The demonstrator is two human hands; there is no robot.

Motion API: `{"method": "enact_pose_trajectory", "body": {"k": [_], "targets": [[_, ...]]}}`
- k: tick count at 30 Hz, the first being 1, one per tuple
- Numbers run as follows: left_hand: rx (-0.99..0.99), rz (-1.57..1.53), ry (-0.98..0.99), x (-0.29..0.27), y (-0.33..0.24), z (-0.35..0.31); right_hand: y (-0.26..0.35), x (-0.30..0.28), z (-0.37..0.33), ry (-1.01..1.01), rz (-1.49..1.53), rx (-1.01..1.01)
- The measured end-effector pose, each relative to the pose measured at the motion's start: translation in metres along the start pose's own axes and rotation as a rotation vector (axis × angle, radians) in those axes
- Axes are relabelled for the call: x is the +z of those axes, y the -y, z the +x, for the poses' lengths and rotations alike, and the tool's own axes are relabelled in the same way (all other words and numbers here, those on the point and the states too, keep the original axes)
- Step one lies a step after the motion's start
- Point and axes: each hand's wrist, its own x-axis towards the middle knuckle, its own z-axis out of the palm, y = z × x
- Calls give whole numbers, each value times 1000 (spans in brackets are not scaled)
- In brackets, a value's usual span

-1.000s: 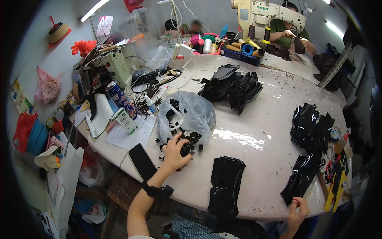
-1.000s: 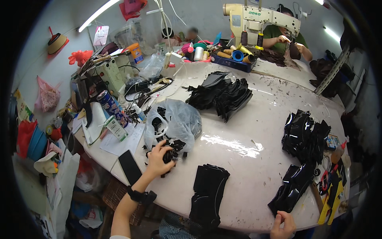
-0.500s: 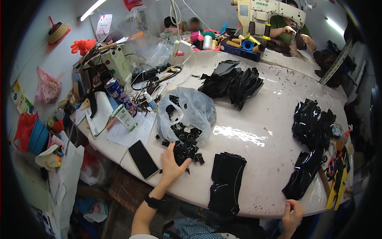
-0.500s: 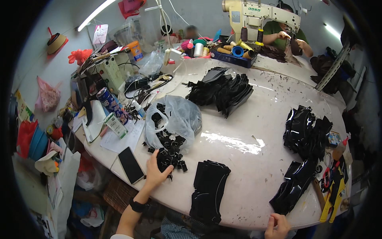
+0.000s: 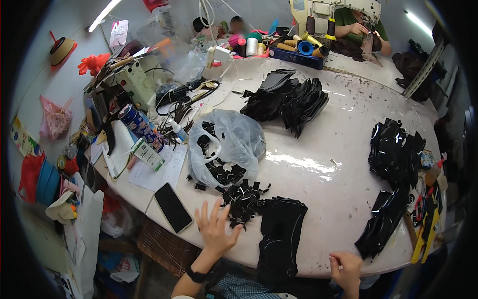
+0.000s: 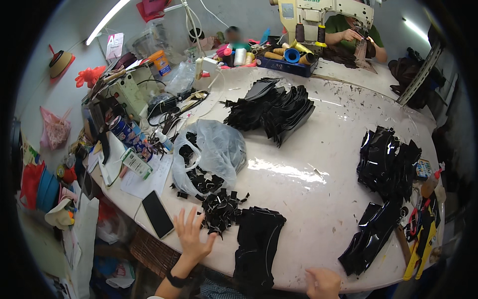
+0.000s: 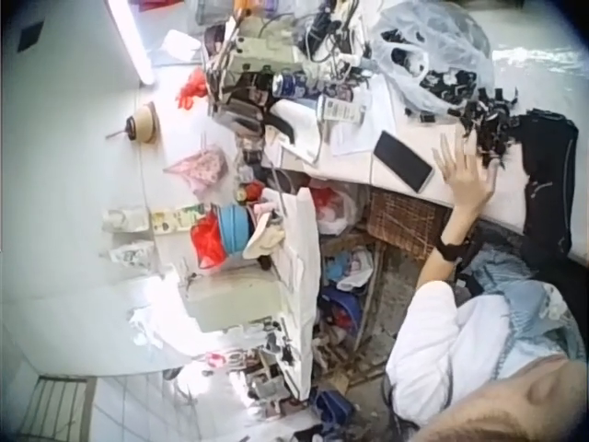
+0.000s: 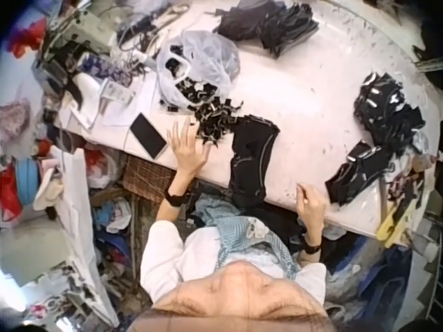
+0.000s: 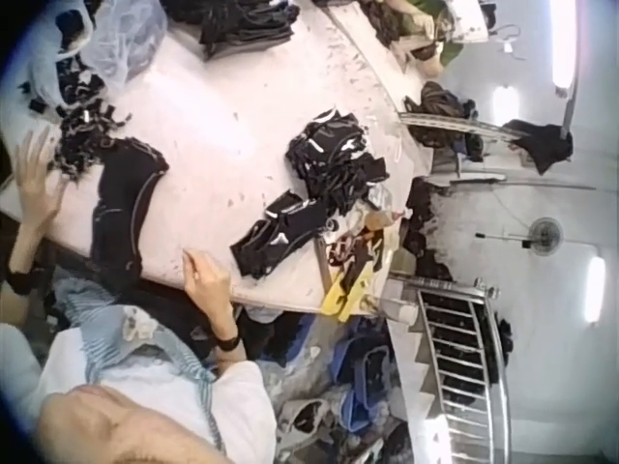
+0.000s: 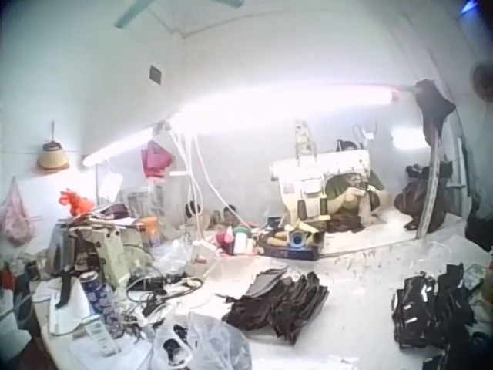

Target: Attaching small metal buckles or clips to black shoe components using hands.

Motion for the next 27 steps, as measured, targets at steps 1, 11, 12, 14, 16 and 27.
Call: {"method": "enact_pose_trajectory", "body": {"k": [1, 11, 12, 14, 16, 27], "targets": [[4, 1, 2, -3, 7, -6, 3, 2, 6, 34, 3, -61], [-297, -186, 40, 0, 62, -56, 57, -11, 70, 197, 195, -461], [-217, -164, -32, 2, 64, -55, 71, -17, 79, 153, 263, -483], [-238, -157, -13, 3, 65, -57, 95, -29, 98, 154, 439, -595], [-356, -190, -93, 0, 58, -55, 117, -43, 108, 113, 680, -596], [-334, -206, -180, 17, 54, -59, 110, -71, 78, -88, 722, -607]]}}
